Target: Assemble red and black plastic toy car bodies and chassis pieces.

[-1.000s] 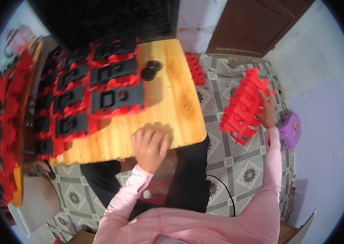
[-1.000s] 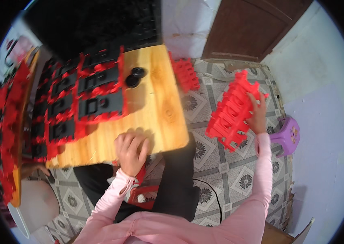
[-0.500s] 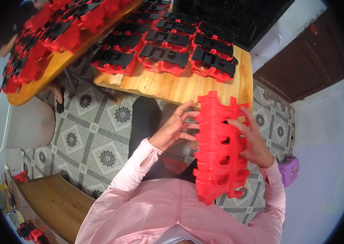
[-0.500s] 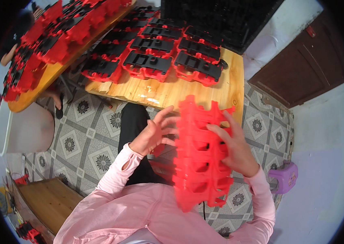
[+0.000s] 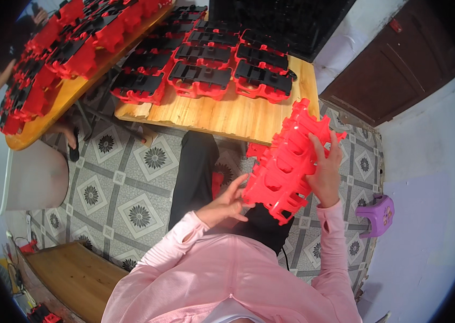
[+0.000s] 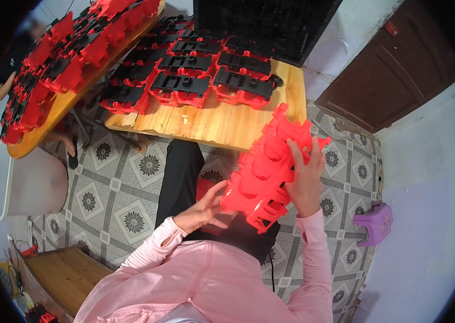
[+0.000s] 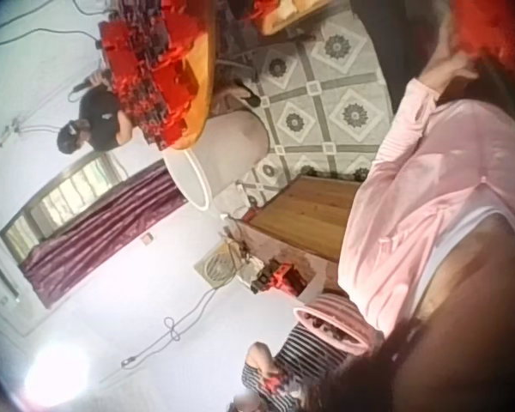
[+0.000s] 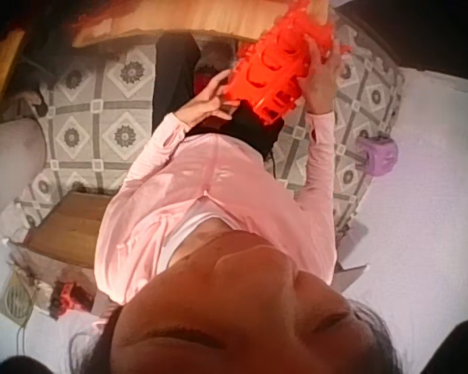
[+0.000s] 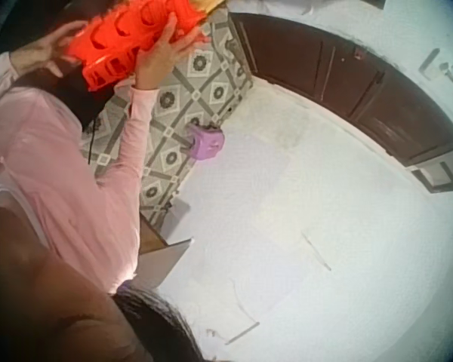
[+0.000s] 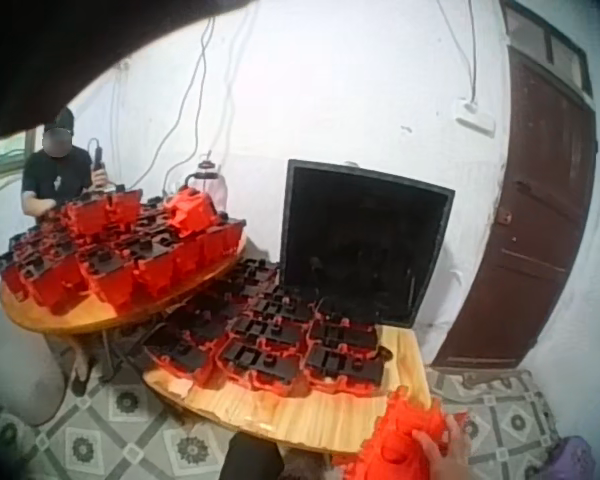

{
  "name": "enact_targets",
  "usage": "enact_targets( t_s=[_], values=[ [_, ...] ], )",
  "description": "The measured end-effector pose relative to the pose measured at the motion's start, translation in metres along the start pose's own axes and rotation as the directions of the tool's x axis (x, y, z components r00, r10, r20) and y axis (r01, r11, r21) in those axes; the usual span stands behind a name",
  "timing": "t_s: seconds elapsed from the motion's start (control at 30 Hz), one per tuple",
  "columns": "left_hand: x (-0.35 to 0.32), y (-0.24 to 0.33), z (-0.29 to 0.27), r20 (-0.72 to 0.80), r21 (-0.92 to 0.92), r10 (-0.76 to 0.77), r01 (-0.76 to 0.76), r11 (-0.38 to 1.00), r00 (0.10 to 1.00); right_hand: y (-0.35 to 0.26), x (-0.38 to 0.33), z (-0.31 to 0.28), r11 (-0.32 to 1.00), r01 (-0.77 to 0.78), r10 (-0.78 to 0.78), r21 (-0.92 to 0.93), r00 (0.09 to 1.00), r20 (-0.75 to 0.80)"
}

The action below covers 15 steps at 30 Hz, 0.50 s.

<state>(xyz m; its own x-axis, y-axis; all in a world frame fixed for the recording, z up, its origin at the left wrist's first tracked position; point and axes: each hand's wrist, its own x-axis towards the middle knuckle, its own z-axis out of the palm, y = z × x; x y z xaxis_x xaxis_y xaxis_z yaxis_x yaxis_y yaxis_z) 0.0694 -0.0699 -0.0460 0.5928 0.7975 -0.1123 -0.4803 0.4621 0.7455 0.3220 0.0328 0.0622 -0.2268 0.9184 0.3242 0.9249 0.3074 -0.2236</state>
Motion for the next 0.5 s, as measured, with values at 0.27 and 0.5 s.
enact_targets(
  t_s=[0.27,0.5],
  values=[
    [0.001,0.016,0.008,-0.480,0.305,0.188,-0.038,0.952,0.857,-0.022,-0.040,0.007,0.996,-0.069,0.064,0.057,0.993,0.097],
    [-0.008,0.079,-0.069,-0.372,0.472,0.021,0.170,0.865,0.928,0.007,-0.031,-0.022,0.812,-0.122,-0.089,0.571,0.941,0.327]
  ],
)
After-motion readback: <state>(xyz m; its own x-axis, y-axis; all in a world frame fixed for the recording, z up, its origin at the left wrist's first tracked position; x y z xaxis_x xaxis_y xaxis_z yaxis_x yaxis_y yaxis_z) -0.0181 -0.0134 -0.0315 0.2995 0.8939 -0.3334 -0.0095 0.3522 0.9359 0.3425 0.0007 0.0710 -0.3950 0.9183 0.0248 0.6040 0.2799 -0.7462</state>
